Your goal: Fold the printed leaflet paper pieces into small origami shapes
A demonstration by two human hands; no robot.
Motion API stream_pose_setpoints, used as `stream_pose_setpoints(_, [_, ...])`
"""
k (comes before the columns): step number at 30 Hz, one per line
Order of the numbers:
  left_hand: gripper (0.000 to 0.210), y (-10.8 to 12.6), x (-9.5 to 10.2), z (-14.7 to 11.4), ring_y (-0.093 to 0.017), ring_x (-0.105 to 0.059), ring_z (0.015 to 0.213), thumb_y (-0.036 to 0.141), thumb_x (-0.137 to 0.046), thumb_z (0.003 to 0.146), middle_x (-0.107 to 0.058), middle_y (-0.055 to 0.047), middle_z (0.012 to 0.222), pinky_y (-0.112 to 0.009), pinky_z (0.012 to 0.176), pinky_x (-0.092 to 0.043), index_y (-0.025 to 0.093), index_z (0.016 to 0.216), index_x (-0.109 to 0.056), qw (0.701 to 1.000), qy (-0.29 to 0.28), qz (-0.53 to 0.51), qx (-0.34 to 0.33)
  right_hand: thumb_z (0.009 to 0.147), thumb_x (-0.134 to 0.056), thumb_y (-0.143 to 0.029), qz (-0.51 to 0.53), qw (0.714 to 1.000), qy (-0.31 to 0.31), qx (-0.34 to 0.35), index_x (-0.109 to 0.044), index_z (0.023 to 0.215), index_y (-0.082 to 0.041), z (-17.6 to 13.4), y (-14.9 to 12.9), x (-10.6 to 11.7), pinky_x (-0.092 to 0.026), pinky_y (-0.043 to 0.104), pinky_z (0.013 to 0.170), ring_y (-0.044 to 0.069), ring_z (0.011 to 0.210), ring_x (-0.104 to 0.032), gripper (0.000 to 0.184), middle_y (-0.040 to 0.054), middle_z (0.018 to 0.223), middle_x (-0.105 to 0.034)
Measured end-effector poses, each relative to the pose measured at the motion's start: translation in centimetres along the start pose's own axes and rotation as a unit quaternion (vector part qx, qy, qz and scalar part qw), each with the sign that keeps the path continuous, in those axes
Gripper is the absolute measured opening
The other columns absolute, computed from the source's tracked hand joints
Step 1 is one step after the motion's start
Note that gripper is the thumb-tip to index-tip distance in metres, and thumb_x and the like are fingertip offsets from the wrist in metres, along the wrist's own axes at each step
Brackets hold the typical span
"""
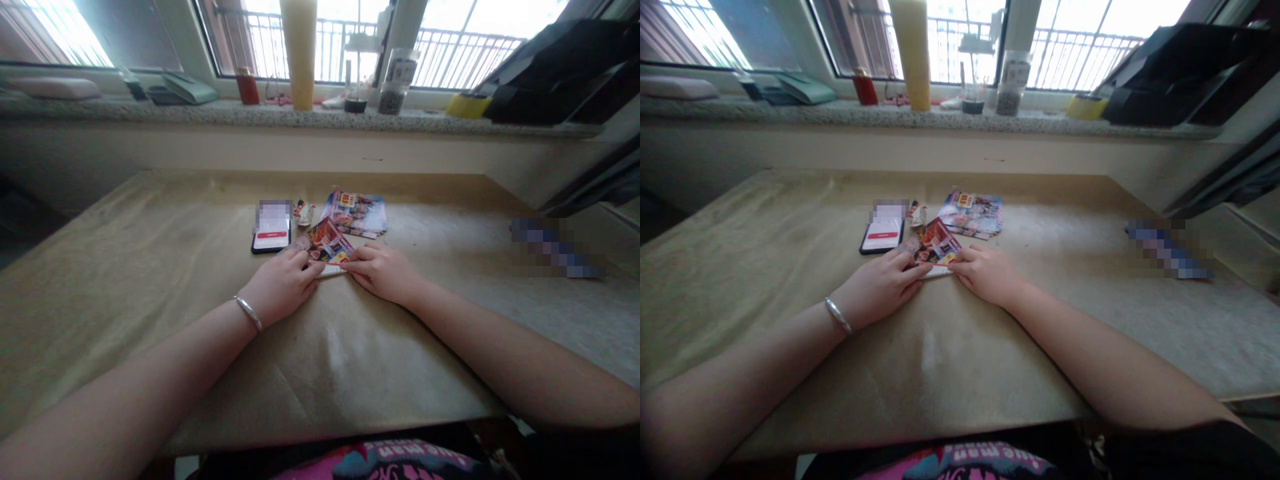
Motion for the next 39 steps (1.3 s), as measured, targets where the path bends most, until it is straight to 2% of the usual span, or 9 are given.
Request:
stream_pose_setpoints(8, [0.028,0.2,-0.5,0.0,-0.024,-0.055,0.101,0.024,-0.046,0.090,-0.061,-0.013,0.105,-0.040,0.090,-0.047,0.013,0.110,-0.062,1.000,0.014,-0.009,-0.006,0.091,-0.048,-0.026,0.020,1.000,-0.001,0.000,-0.071,0.105,-0.024,0.1,0.1,-0.2,-0.041,0.028,0.070,0.017,0.084,-0.056,0.027,0.0059,0.094,-0.066])
stream_pose_setpoints(12, [0.032,0.2,-0.8,0.0,-0.025,-0.053,0.105,0.027,-0.046,0.091,-0.060,-0.014,0.112,-0.041,0.095,-0.044,0.011,0.115,-0.060,1.000,-0.007,-0.025,-0.004,0.091,-0.049,-0.026,0.025,1.000,-0.004,-0.002,-0.071,0.105,-0.023,0.1,0.1,-0.1,-0.041,0.028,0.070,0.017,0.083,-0.056,0.026,0.0068,0.092,-0.065])
stream_pose_setpoints(16, [0.038,0.3,-0.6,0.0,-0.026,-0.052,0.106,0.033,-0.046,0.091,-0.058,-0.013,0.112,-0.044,0.097,-0.043,0.015,0.124,-0.055,0.999,-0.019,-0.038,0.004,0.091,-0.048,-0.026,0.020,1.000,-0.005,-0.007,-0.071,0.102,-0.022,0.1,0.0,0.1,-0.042,0.028,0.069,0.017,0.082,-0.057,0.025,0.0065,0.090,-0.066])
stream_pose_setpoints(20, [0.038,0.5,-0.4,-0.1,-0.026,-0.050,0.109,0.033,-0.045,0.091,-0.057,-0.013,0.114,-0.044,0.098,-0.042,0.016,0.124,-0.055,0.998,-0.026,-0.049,0.019,0.089,-0.051,-0.022,0.048,0.999,-0.001,-0.022,-0.070,0.094,-0.018,-0.1,0.4,0.2,-0.045,0.029,0.075,0.018,0.084,-0.059,0.020,0.0070,0.090,-0.067])
stream_pose_setpoints(24, [0.038,0.5,-0.6,-0.2,-0.027,-0.047,0.113,0.034,-0.045,0.091,-0.055,-0.012,0.116,-0.044,0.100,-0.040,0.018,0.124,-0.055,0.998,-0.024,-0.052,0.029,0.088,-0.053,-0.022,0.081,0.996,0.005,-0.027,-0.070,0.090,-0.018,-0.4,1.0,0.2,-0.046,0.029,0.076,0.017,0.084,-0.060,0.018,0.0069,0.091,-0.068])
stream_pose_setpoints(29, [0.042,0.6,-0.9,-0.2,-0.028,-0.044,0.119,0.034,-0.045,0.090,-0.051,-0.013,0.124,-0.042,0.102,-0.038,0.014,0.127,-0.052,0.997,-0.036,-0.066,0.028,0.087,-0.053,-0.021,0.077,0.997,0.012,-0.021,-0.072,0.088,-0.018,-0.4,1.0,0.2,-0.047,0.030,0.078,0.018,0.084,-0.059,0.019,0.0069,0.090,-0.068])
stream_pose_setpoints(34, [0.046,0.7,-0.8,-0.1,-0.028,-0.045,0.117,0.036,-0.044,0.091,-0.052,-0.015,0.123,-0.043,0.103,-0.038,0.010,0.128,-0.050,0.996,-0.060,-0.067,0.015,0.087,-0.054,-0.021,0.076,0.997,0.006,-0.024,-0.072,0.088,-0.018,-0.2,0.9,0.3,-0.047,0.029,0.076,0.017,0.082,-0.059,0.019,0.0064,0.089,-0.068])
stream_pose_setpoints(39, [0.047,0.9,-0.6,0.0,-0.026,-0.047,0.114,0.036,-0.043,0.092,-0.055,-0.013,0.118,-0.042,0.101,-0.039,0.015,0.134,-0.045,0.996,-0.057,-0.072,0.002,0.087,-0.054,-0.021,0.112,0.993,0.008,-0.028,-0.072,0.087,-0.019,-0.4,1.2,0.1,-0.047,0.029,0.077,0.017,0.081,-0.059,0.019,0.0066,0.089,-0.067])
Point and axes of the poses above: each hand's wrist, its own z-axis towards the middle knuckle, its own x-axis out of the back of the hand, y = z × x, the point moved 3 cm from there along z, towards the middle knuckle
